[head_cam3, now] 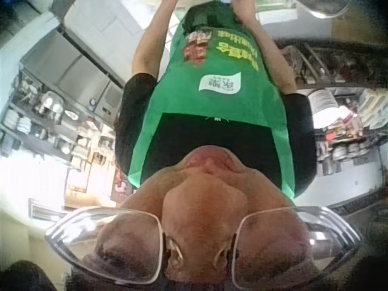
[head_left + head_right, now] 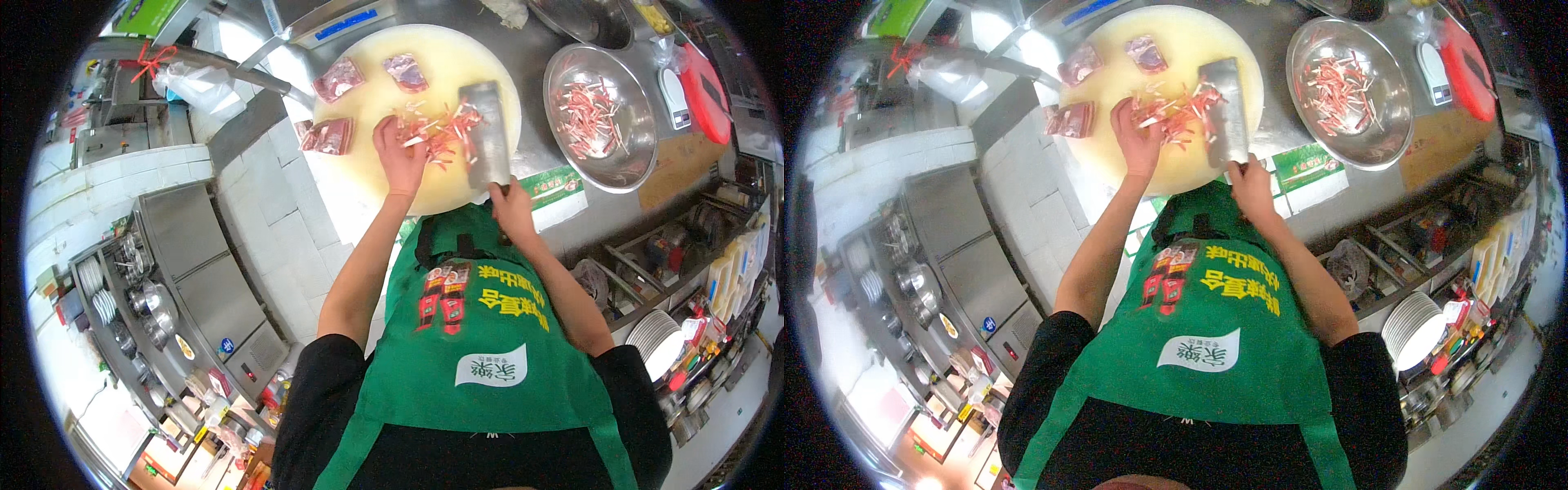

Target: The person slices raw meat into thin strips using a cleaver on a white cutting board. The person places the sliced meat into a metal bowl and occasionally washes the cleaver at a nearby sink.

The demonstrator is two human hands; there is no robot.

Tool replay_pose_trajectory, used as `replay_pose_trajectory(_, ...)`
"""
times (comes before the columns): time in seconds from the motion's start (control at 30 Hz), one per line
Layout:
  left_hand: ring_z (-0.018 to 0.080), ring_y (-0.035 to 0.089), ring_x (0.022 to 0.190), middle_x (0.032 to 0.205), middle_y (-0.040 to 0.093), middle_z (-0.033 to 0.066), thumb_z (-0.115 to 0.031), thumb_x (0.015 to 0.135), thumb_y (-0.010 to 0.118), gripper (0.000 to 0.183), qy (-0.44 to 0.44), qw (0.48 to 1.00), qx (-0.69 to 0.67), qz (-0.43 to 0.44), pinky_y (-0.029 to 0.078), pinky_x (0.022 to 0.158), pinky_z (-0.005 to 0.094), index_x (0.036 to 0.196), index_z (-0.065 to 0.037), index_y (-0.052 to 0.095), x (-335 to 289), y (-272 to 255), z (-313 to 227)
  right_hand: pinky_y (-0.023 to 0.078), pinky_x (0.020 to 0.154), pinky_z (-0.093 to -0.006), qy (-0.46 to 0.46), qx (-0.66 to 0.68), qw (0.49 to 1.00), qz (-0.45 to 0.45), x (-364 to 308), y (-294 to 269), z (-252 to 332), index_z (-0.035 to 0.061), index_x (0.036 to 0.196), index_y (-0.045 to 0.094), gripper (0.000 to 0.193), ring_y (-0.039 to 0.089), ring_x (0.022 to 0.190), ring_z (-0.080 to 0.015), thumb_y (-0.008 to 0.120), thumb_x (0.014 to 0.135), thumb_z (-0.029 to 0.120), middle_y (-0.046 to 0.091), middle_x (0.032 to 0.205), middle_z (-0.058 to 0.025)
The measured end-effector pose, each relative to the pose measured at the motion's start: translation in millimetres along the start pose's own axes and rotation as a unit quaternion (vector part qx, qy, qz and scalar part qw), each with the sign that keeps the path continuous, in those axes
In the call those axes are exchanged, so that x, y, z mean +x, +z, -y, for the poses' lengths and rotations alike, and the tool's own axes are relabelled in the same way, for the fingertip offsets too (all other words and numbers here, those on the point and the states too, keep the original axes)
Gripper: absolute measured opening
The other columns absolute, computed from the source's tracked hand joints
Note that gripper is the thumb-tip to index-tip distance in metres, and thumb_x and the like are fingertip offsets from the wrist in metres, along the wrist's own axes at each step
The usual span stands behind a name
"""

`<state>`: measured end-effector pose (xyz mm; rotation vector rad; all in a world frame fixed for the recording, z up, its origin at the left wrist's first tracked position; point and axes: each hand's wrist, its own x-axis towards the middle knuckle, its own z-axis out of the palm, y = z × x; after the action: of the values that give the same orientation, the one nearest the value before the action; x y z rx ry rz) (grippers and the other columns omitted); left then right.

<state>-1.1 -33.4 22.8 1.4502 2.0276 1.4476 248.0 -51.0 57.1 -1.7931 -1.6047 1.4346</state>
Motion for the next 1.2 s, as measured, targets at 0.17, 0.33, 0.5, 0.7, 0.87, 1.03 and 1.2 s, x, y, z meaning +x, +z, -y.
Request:
replay_pose_trajectory(0.17, 0.0447, 0.033, 0.140, 0.150, 0.034, 0.0269, -0.022, 0.085, 0.073, 0.067, -0.004, 1.000, 0.029, 0.008, 0.030, 0.116, 0.0512, 0.144, -0.004, 0.046, 2, -22, 20, 0.049, 0.048, -0.0371, -0.024, 0.043, 0.999, -0.019, -13, 38, 25, -0.0073, 0.099, 0.056, 0.026, 0.058, 0.047, -0.0204, 0.063, 0.097, 0.018, 0.064, 0.067, -0.0154)
replay_pose_trajectory(0.33, 0.0369, 0.042, 0.137, 0.143, 0.049, 0.0183, -0.041, 0.082, 0.076, 0.055, 0.147, 0.981, 0.090, 0.090, 0.024, 0.119, 0.0554, 0.128, -0.014, 0.064, 33, 1, 39, 0.040, 0.041, -0.0275, 0.025, 0.195, 0.979, -0.051, -31, 12, -42, 0.0010, 0.095, 0.055, 0.020, 0.049, 0.042, -0.0102, 0.062, 0.099, 0.020, 0.053, 0.057, -0.0022)
replay_pose_trajectory(0.5, 0.0347, 0.046, 0.134, 0.135, 0.052, 0.0130, -0.044, 0.072, 0.081, 0.061, 0.215, 0.950, 0.099, 0.206, 0.025, 0.117, 0.0603, 0.125, -0.020, 0.063, 19, -19, 23, 0.040, 0.040, -0.0280, 0.024, 0.219, 0.974, -0.048, -37, 43, -22, 0.0026, 0.093, 0.052, 0.022, 0.049, 0.042, -0.0111, 0.062, 0.101, 0.021, 0.052, 0.057, -0.0020)
replay_pose_trajectory(0.7, 0.0411, 0.026, 0.146, 0.154, 0.032, 0.0208, -0.050, 0.071, 0.081, 0.081, 0.143, 0.974, 0.150, 0.097, 0.015, 0.118, 0.0655, 0.139, -0.016, 0.052, -8, -20, 14, 0.044, 0.043, -0.0329, -0.008, 0.125, 0.992, 0.022, -32, 98, 31, -0.0054, 0.101, 0.055, 0.026, 0.054, 0.044, -0.0149, 0.059, 0.099, 0.020, 0.057, 0.059, -0.0073)
replay_pose_trajectory(0.87, 0.0434, 0.036, 0.140, 0.152, 0.039, 0.0200, -0.031, 0.073, 0.080, 0.068, 0.104, 0.993, 0.051, 0.020, 0.028, 0.116, 0.0603, 0.135, -0.012, 0.060, 3, 3, 35, 0.045, 0.045, -0.0325, -0.053, 0.088, 0.991, 0.090, -9, 119, 33, -0.0043, 0.100, 0.054, 0.024, 0.055, 0.045, -0.0147, 0.058, 0.100, 0.019, 0.058, 0.059, -0.0082)
replay_pose_trajectory(1.03, 0.0429, 0.043, 0.135, 0.148, 0.042, 0.0206, -0.006, 0.079, 0.074, 0.054, 0.065, 0.998, 0.023, -0.014, 0.042, 0.110, 0.0490, 0.132, -0.008, 0.062, -1, -6, 26, 0.050, 0.053, -0.0375, -0.061, 0.096, 0.981, 0.159, -6, 103, 45, -0.0056, 0.101, 0.056, 0.025, 0.061, 0.052, -0.0208, 0.061, 0.097, 0.019, 0.062, 0.065, -0.0136)
replay_pose_trajectory(1.2, 0.0385, 0.045, 0.134, 0.150, 0.038, 0.0207, -0.005, 0.083, 0.070, 0.051, 0.105, 0.994, 0.011, -0.003, 0.045, 0.108, 0.0452, 0.133, -0.005, 0.060, 6, 20, -46, 0.050, 0.053, -0.0366, -0.066, 0.148, 0.974, 0.158, -16, 32, 47, -0.0055, 0.104, 0.056, 0.027, 0.059, 0.052, -0.0173, 0.062, 0.097, 0.019, 0.063, 0.069, -0.0125)
